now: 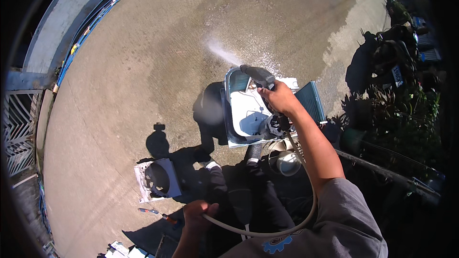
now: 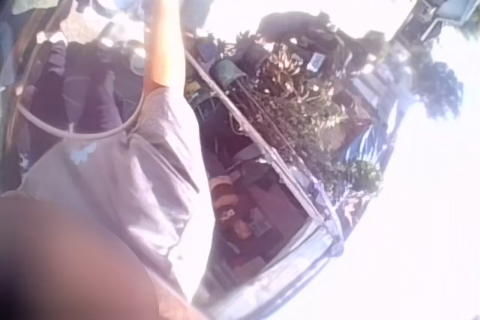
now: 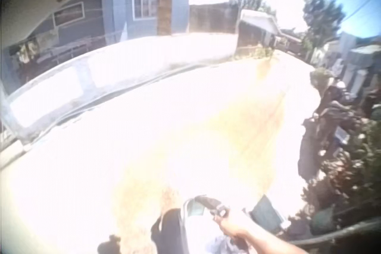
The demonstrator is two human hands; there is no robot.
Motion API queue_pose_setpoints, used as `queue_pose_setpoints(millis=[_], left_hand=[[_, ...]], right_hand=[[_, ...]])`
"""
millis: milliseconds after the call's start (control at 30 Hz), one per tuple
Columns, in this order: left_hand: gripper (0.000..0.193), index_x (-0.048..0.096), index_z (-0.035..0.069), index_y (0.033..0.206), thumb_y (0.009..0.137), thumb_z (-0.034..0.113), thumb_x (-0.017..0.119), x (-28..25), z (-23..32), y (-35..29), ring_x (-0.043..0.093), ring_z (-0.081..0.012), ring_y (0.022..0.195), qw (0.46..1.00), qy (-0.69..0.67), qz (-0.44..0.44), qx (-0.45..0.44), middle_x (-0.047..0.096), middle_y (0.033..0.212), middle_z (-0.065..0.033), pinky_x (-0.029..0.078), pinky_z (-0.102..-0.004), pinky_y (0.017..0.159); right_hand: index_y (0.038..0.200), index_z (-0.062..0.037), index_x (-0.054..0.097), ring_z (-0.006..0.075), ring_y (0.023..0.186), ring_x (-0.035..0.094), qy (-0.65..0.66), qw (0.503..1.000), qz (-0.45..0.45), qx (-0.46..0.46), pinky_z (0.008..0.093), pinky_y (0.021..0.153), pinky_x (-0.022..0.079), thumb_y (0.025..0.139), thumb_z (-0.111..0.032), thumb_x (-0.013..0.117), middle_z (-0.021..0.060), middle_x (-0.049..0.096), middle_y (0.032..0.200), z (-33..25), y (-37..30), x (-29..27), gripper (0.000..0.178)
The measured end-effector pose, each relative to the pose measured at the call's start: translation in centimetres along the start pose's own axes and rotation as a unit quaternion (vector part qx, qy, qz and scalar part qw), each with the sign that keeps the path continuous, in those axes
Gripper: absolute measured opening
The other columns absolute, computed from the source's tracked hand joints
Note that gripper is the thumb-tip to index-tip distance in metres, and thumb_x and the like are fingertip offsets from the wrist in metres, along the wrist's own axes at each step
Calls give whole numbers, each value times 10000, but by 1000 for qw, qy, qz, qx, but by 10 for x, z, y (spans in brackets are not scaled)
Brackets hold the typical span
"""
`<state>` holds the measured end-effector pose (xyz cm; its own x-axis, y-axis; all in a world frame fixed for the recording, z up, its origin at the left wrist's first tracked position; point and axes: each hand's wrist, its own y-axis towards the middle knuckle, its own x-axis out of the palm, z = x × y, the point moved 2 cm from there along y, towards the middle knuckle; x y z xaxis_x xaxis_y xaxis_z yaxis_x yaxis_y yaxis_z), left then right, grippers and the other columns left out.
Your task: The person uses a pressure washer to clean a disassembled air conditioner unit and a fan. They spray the condenser coils, the fan blades, and the fan housing, then place the parts on the ground.
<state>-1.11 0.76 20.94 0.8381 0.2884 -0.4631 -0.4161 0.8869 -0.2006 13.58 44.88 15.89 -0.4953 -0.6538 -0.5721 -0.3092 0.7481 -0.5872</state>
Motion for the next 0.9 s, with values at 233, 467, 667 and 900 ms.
queue_pose_setpoints(millis=[233, 467, 667, 900], left_hand=[[613, 502, 40, 596, 1005, 406, 775, -58, -32, -17, 432, -162, 480, 998, 24, 54, -34, 420, 534, -49, 322, -372, 488], [433, 583, 66, 605, 901, 225, 855, -65, -53, -29, 529, -255, 501, 1000, -13, -19, 0, 514, 568, -78, 397, -390, 509], [362, 616, 84, 622, 850, 172, 883, -83, -70, -36, 589, -294, 555, 997, -22, -65, 15, 568, 604, -87, 458, -408, 552], [369, 603, 91, 641, 865, 191, 878, -99, -100, -45, 586, -286, 548, 999, -17, -40, -21, 567, 614, -76, 463, -410, 542]], right_hand=[[1191, 32, 716, 278, 887, 742, 85, 990, 109, 16, 412, 834, 563, 977, -332, 768, 179, 773, 950, -2, 29, 28, 426], [1237, 45, 692, 173, 652, 643, 43, 999, 3, 0, 354, 645, 517, 1009, -331, 749, 77, 685, 730, -24, -27, 63, 444], [1321, 33, 697, 448, 1191, 708, -203, 973, -84, -71, 477, 1043, 540, 957, -423, 749, 322, 744, 1198, -47, -33, 128, 586], [947, 48, 796, 331, 847, 783, -400, 892, -203, -57, 453, 792, 608, 907, -367, 749, 227, 785, 921, -99, 73, 164, 420]])
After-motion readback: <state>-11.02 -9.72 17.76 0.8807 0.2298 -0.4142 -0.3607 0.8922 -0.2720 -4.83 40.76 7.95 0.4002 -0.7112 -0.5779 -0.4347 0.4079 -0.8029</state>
